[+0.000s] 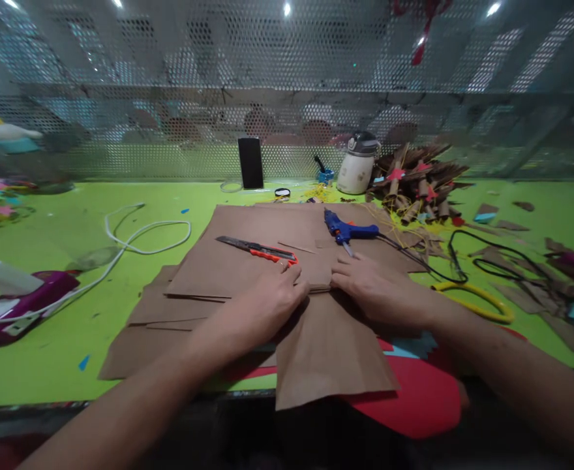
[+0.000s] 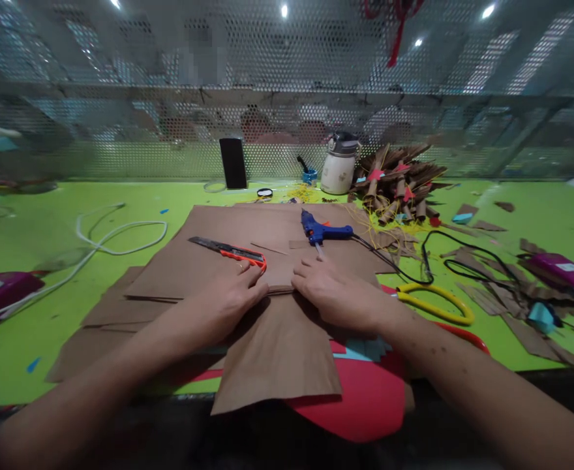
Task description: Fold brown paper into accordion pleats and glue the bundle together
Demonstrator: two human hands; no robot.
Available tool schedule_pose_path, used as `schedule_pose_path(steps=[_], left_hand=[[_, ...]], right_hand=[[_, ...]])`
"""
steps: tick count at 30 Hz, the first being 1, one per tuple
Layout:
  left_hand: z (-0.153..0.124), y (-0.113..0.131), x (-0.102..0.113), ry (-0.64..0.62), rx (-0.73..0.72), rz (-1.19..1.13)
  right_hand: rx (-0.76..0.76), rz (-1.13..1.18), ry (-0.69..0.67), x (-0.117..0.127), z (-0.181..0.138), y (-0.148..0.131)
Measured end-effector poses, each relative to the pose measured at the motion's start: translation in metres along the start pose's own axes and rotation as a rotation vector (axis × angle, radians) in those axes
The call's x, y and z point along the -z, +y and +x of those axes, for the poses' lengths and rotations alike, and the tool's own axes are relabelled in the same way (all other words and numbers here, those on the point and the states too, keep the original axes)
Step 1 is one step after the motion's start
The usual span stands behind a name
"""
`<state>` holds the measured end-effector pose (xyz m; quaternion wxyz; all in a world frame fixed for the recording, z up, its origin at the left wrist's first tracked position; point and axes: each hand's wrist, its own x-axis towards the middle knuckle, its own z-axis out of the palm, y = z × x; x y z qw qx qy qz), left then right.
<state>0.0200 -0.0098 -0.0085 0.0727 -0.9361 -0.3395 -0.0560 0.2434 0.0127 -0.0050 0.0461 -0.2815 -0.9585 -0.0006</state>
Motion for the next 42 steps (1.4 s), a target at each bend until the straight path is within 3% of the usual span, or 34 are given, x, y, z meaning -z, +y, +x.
schedule_pose_path(steps=[5,9,13,18,24,30,36,40,42], left_hand=[[0.001,-0.009,0.006,-0.038,0.087,-0.126],[0.004,-0.024,0.023,-0.151,0.18,-0.464],[0.007,-0.038,0.04,-0.231,0.217,-0.75],[0.002,-0.041,0.049,-0.283,0.201,-0.946],[-0.004,-0.028,0.043,-0.271,0.291,-1.377],[0.002,-0.014,0.021,-0.224,0.393,-1.754],[-0.002,-0.017,0.021,-0.26,0.422,-1.731],[-0.004,-0.018,0.024,-0.237,0.371,-1.631],[-0.004,-0.019,0.023,-0.226,0.348,-1.591]], right_hand=[[-0.028,-0.006,0.031,-0.011,-0.001,0.002],[-0.036,-0.009,0.106,-0.013,0.005,0.001],[-0.048,-0.071,0.248,-0.002,0.011,-0.014],[0.06,-0.088,0.327,0.017,0.013,-0.028],[0.116,-0.17,0.361,0.033,0.012,-0.032],[0.06,-0.143,0.345,0.027,0.011,-0.03],[-0.024,0.296,0.351,0.031,0.011,-0.015],[-0.126,0.802,0.19,0.037,0.015,0.0],[-0.18,0.947,0.127,0.035,0.018,0.004]])
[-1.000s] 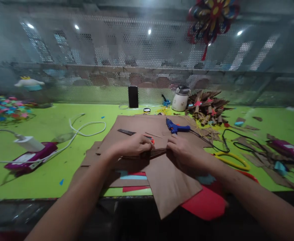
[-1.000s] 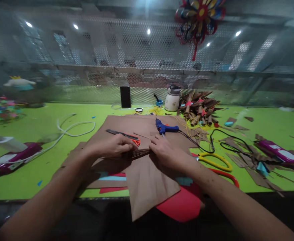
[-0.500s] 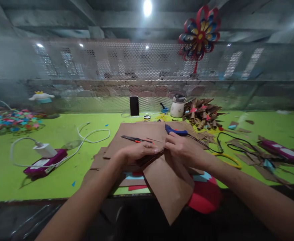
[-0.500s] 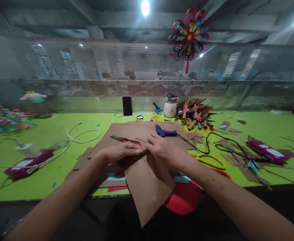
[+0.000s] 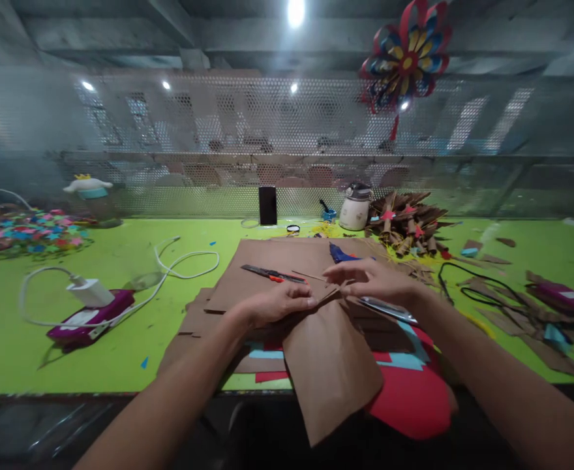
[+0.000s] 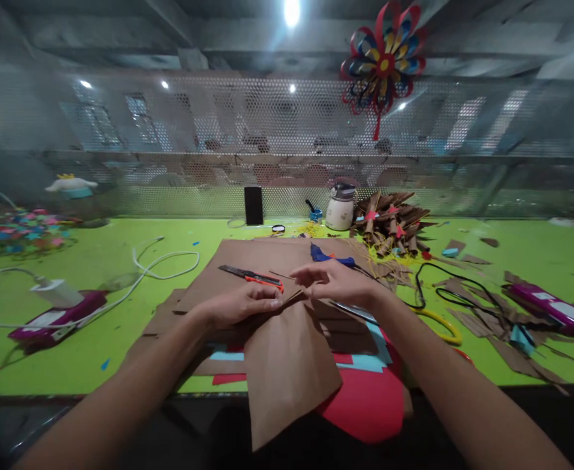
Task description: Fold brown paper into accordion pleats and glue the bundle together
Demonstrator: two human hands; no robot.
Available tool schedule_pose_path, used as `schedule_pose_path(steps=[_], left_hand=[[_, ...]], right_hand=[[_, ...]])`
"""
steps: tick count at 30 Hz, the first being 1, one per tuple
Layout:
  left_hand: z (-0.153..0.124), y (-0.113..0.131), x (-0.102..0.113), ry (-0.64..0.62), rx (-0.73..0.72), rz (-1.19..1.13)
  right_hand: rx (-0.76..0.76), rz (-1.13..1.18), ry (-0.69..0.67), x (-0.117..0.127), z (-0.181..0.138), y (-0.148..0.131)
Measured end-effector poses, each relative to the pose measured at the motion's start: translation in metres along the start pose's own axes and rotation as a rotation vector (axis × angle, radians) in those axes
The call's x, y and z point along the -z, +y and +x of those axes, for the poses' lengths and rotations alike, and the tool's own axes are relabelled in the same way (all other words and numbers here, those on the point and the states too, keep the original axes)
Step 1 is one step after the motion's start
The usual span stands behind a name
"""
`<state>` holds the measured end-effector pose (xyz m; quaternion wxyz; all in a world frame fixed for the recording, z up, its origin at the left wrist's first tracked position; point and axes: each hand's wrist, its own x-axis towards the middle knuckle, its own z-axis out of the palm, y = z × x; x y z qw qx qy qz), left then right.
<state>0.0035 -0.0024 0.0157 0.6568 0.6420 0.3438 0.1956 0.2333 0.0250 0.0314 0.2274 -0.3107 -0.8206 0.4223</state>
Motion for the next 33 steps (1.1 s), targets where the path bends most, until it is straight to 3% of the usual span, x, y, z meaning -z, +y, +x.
schedule_pose_path(steps=[8,16,24,33], left_hand=[[0.004,-0.003,-0.001,0.064,-0.046,0.329],[0.005,-0.001,-0.007,0.181,-0.122,0.735],[0.011,-0.011,-0.007,0.302,-0.194,0.881],[0.008,-0.011,-0.004,0.28,-0.146,0.902]], right_hand=[[-0.16,0.07,0.078,-0.027,0.001,0.013],[-0.221,0.242,0.152,-0.028,0.001,0.027],[-0.091,0.097,0.356,-0.039,0.004,0.021],[-0.091,0.008,0.389,-0.027,0.002,0.02]])
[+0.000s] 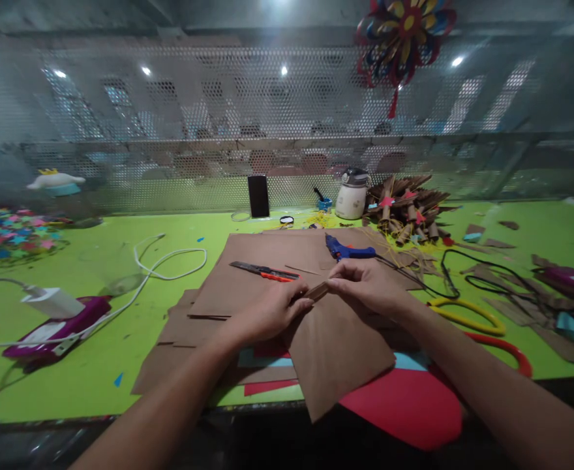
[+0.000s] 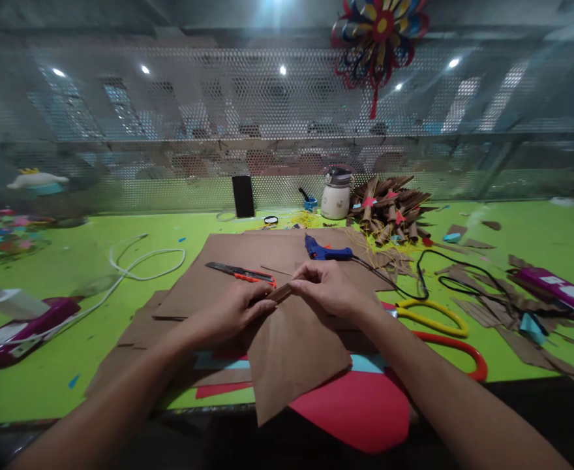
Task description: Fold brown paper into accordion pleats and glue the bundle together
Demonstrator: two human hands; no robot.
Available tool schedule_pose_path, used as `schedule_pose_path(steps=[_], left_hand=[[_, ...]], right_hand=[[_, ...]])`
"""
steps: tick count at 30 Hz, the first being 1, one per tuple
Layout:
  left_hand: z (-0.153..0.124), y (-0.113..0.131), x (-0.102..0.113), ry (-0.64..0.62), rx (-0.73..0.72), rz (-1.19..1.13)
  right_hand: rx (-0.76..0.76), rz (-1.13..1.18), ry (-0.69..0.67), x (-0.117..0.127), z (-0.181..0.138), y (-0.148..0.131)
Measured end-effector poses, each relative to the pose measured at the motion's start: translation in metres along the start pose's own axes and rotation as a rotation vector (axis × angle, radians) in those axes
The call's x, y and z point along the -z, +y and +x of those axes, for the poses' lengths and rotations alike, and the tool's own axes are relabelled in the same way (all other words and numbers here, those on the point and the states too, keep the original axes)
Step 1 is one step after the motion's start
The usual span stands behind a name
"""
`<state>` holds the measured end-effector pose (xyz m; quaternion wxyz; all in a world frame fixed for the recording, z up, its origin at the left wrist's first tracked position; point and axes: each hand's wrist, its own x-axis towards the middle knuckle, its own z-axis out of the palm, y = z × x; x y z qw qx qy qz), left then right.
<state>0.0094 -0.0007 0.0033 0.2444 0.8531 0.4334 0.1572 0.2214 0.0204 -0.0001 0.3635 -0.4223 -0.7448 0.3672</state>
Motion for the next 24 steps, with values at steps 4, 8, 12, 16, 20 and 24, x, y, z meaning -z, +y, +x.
schedule_pose_path(steps=[4,8,12,16,20,24], left_hand=[[-0.001,0.003,0.002,-0.034,-0.009,-0.001],[-0.001,0.006,0.004,-0.056,-0.01,-0.021],[-0.002,0.003,0.006,-0.071,-0.007,-0.075],[-0.005,0.003,0.011,-0.076,0.015,-0.063],[-0.007,0.008,0.016,-0.08,0.025,-0.113],[-0.006,0.01,0.018,-0.068,-0.002,-0.179]], right_hand=[[-0.115,0.064,-0.074,0.003,0.003,-0.003],[-0.236,0.105,-0.101,0.005,0.001,-0.007],[-0.206,0.149,-0.029,0.005,-0.001,-0.007],[-0.096,0.084,0.045,0.007,0.001,0.0],[0.016,0.048,0.081,0.011,0.004,0.006],[0.03,0.068,0.014,0.015,0.004,0.004]])
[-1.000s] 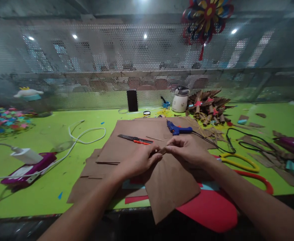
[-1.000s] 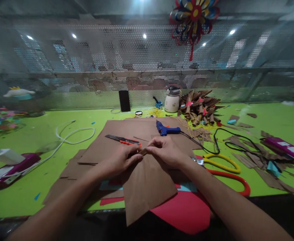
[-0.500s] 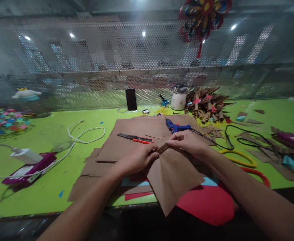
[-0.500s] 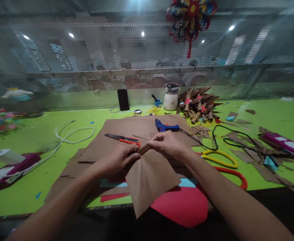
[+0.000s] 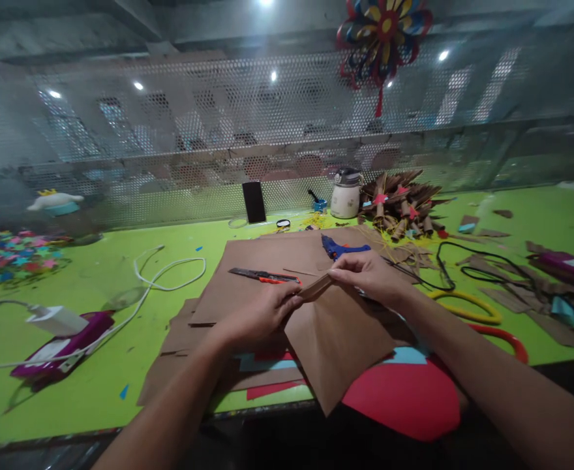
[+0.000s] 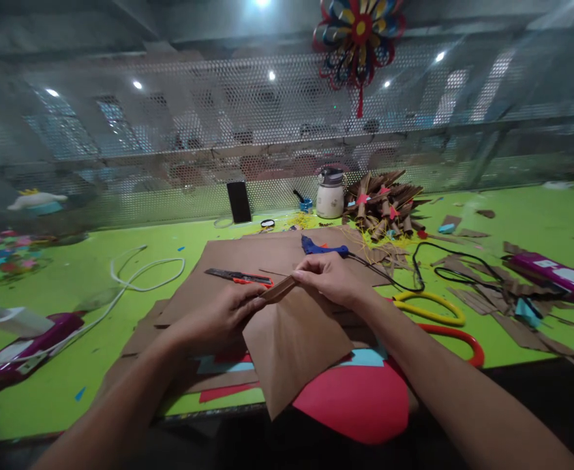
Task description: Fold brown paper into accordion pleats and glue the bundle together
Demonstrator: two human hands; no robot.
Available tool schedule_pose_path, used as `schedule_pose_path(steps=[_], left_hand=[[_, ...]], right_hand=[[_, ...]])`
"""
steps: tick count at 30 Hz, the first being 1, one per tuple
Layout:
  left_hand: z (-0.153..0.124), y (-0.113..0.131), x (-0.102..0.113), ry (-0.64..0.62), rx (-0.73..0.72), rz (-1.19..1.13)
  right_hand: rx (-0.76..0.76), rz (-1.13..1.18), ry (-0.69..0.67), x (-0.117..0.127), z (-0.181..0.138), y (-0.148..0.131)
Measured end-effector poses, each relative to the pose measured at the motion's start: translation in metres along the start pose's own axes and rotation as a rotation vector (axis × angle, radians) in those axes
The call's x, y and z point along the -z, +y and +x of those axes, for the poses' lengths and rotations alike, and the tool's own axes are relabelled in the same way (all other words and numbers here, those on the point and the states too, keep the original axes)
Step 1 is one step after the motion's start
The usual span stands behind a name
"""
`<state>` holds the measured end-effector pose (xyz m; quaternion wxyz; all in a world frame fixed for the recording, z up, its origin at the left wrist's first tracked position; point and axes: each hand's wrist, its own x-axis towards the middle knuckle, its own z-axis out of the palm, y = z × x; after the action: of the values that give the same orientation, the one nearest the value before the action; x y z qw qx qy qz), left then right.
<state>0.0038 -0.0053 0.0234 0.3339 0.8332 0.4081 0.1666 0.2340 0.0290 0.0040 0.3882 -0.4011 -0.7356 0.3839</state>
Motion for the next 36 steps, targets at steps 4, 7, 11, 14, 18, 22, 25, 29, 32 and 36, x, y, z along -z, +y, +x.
schedule_pose_path(steps=[4,7,11,14,18,22,25,29,32,36], left_hand=[[0.0,-0.003,0.001,-0.033,0.048,-0.063],[0.0,-0.004,-0.001,-0.13,0.095,-0.136],[0.004,-0.004,-0.006,-0.039,0.041,-0.059],[0.008,-0.004,-0.012,0.103,0.031,0.065],[0.009,-0.003,-0.014,0.149,0.05,0.102],[0.007,-0.002,-0.011,0.073,0.073,0.005],[0.006,-0.005,-0.006,-0.035,0.109,-0.096],[0.005,-0.009,0.002,-0.059,0.052,-0.082],[0.003,-0.009,0.008,-0.044,0.024,-0.095],[-0.002,-0.01,0.014,-0.089,0.063,-0.158]], right_hand=[[-0.037,0.009,-0.14,0.0,-0.001,-0.006],[-0.049,-0.023,-0.157,-0.005,-0.002,-0.007],[-0.031,-0.079,-0.077,-0.011,-0.001,-0.006],[-0.006,-0.097,-0.052,-0.011,-0.001,-0.004],[0.006,-0.141,-0.073,-0.01,-0.001,-0.006],[-0.018,-0.128,-0.138,-0.007,-0.003,-0.011],[-0.067,-0.079,-0.176,-0.003,-0.003,-0.011],[-0.075,0.015,-0.194,0.003,-0.001,-0.001],[-0.061,0.087,-0.212,0.007,0.0,0.005],[-0.035,0.077,-0.3,0.014,-0.002,0.004]])
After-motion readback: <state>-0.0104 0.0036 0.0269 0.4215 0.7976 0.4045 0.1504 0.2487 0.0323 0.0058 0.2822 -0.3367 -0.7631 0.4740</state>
